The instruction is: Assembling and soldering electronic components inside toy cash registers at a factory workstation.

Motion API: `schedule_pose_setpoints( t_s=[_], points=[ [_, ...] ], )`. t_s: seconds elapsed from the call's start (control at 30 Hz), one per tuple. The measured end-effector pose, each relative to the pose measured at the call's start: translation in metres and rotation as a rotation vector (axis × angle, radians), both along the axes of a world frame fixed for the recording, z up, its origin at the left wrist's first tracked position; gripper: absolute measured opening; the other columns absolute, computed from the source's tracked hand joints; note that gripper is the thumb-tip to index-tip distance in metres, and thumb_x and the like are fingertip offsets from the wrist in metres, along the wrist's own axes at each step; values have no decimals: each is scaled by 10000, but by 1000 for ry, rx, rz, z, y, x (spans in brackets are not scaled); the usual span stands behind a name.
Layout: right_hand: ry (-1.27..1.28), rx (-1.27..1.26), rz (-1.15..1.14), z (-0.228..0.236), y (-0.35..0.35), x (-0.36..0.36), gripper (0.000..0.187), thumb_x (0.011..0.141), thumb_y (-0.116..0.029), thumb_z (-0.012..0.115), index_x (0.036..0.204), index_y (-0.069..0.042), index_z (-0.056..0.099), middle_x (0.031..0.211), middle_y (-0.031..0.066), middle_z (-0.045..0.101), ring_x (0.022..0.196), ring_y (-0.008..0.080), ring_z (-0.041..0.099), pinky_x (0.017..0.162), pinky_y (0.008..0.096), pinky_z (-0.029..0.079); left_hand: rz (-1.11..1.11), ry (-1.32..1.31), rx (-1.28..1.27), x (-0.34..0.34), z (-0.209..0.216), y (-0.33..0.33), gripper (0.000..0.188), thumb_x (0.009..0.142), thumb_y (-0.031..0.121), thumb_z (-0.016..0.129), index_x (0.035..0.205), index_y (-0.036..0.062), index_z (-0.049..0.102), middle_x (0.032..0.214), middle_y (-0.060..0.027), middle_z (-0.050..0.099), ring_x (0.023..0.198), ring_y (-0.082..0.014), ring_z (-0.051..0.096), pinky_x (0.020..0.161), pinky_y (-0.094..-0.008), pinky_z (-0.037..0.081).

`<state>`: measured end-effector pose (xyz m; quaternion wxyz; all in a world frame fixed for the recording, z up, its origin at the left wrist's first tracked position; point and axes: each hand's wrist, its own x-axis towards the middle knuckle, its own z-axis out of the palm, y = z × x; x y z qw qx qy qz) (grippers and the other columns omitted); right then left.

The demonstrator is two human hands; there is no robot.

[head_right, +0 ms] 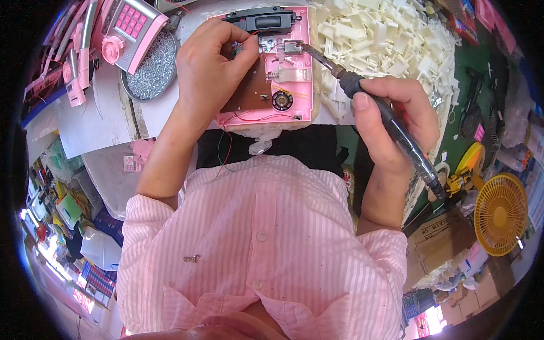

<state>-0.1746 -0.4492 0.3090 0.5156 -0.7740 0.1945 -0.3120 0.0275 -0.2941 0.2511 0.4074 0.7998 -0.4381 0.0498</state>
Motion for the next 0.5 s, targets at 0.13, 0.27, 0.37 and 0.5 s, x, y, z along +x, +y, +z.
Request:
schedule_pose_setpoints(
  t_s=[0.13, 0.27, 0.37, 0.5],
  points=[
    [11, -2, 4, -2, -2, -3, 191, 833, -24, 750, 986, 40, 656, 818, 29, 646, 665, 45, 521, 617, 181, 384, -2, -6, 1, 0, 1, -1, 126, 757, 110, 760, 751, 34, 660, 672, -55, 543, 558, -180, 530, 529, -318, 431],
    [14, 31, -5, 1, -1, -2, 191, 834, -32, 756, 984, 34, 658, 811, 22, 642, 660, 41, 513, 612, 180, 376, 4, 16, 22, 0, 6, -1, 114, 735, 129, 741, 719, 66, 647, 692, -71, 583, 601, -262, 589, 557, -379, 482],
    [5, 11, -2, 0, -2, -1, 189, 834, -34, 757, 983, 31, 659, 811, 20, 641, 659, 38, 510, 610, 179, 371, -6, 17, 31, 0, 9, -1, 115, 731, 126, 740, 723, 61, 646, 694, -75, 583, 594, -256, 587, 558, -376, 482],
    [31, 13, -11, 1, -1, -1, 191, 831, -32, 757, 983, 29, 660, 804, 17, 635, 657, 38, 507, 611, 179, 369, -13, 29, 27, 2, 7, 0, 111, 730, 120, 737, 732, 58, 645, 689, -76, 578, 591, -250, 583, 556, -374, 481]
  ],
)
